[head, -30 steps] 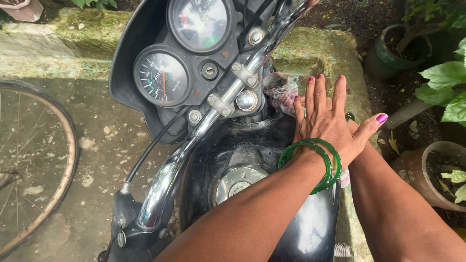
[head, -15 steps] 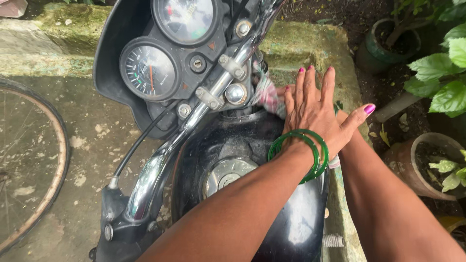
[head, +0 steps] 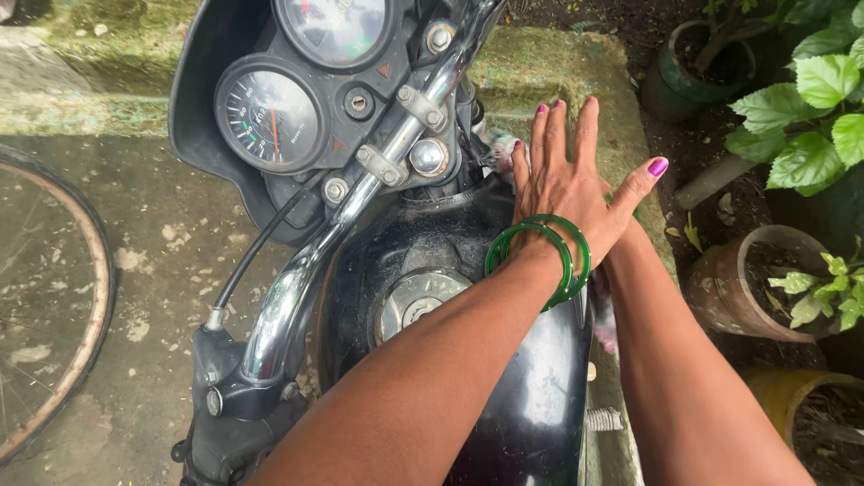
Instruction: The person wipes a motorcycle tank and seat using a cloth, moving their hands across the surfaces to clean them.
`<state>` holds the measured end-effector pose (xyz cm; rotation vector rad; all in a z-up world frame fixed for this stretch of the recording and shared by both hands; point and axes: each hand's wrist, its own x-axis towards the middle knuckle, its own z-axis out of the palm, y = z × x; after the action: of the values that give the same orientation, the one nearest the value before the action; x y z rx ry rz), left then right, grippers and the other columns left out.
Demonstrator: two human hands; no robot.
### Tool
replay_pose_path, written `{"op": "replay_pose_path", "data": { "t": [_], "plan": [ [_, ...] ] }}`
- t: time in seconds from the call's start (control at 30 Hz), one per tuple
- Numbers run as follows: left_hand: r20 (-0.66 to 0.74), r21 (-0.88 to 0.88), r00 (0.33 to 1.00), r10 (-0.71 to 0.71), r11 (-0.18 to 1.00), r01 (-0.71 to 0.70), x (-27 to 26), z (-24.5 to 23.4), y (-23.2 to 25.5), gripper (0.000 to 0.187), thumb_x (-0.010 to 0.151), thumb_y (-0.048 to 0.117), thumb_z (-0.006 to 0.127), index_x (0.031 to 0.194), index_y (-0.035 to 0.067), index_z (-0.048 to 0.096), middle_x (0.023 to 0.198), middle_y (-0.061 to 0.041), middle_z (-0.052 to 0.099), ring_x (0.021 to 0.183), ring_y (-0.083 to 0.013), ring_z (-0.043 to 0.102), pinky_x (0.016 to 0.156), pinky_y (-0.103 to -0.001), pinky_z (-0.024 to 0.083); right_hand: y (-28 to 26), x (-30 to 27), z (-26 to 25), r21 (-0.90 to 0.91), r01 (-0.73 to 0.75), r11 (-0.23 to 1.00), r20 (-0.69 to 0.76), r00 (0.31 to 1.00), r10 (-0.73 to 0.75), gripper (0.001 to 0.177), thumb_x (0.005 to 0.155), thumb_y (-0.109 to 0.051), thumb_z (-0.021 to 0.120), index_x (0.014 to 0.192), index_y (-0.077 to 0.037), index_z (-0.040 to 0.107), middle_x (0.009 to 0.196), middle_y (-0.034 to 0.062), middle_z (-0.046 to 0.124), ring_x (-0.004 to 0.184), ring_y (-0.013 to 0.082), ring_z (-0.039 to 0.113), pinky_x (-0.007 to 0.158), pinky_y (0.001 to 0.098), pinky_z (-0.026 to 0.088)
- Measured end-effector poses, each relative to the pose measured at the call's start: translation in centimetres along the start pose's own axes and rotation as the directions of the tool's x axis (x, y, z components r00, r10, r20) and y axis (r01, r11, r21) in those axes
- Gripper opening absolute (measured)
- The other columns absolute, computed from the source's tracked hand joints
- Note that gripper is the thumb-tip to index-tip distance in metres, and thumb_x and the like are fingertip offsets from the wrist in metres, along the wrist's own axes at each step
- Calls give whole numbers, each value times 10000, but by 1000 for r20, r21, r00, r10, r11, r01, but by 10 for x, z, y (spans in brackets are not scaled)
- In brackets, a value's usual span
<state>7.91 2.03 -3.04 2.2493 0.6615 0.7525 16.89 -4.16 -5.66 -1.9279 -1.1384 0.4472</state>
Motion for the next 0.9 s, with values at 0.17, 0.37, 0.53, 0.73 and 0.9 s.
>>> {"op": "replay_pose_path", "data": {
  "t": [0.17,0.37,0.53,0.73,0.9],
  "plan": [
    [1,-38,999,-39,999,39,3,3,3,1050,921,811,401,1661,98,185,1700,-245,180,1609,-373,82,1270,-567,59,-7,-16,-1,-27,25,999,-10,1000,-26,414,1053,-301,459,1343,-34,583,1277,145,669,1090,226,653,948,348,537],
    [5,-24,1000,-4,1000,4,0,5,1,1054,917,809,418,1668,103,196,1707,-221,205,1624,-367,78,1277,-577,65,7,3,-4,8,-8,1000,-21,1000,8,421,1054,-308,446,1349,-40,580,1284,144,666,1096,225,650,951,343,535],
    [12,-12,999,39,999,-39,-2,2,0,1058,910,808,420,1670,104,205,1703,-216,234,1630,-367,100,1294,-563,92,13,19,0,49,-37,998,-36,999,39,426,1055,-314,435,1354,-46,578,1290,144,664,1101,224,648,954,340,532],
    [-22,-55,1000,22,998,-23,-3,-15,3,1004,927,768,456,1643,97,244,1686,-237,238,1608,-371,121,1278,-561,93,-4,-3,10,168,-14,986,-59,998,24,432,1056,-320,422,1359,-52,575,1297,143,661,1107,222,645,958,336,530],
    [81,-5,996,-25,1000,25,-36,-57,-1,935,935,684,512,1591,44,326,1643,-255,319,1586,-387,206,1277,-572,131,-32,-57,15,802,-141,580,-43,955,292,493,1061,-404,329,1337,-108,610,1292,163,664,1077,236,649,939,335,534]
  ]
}}
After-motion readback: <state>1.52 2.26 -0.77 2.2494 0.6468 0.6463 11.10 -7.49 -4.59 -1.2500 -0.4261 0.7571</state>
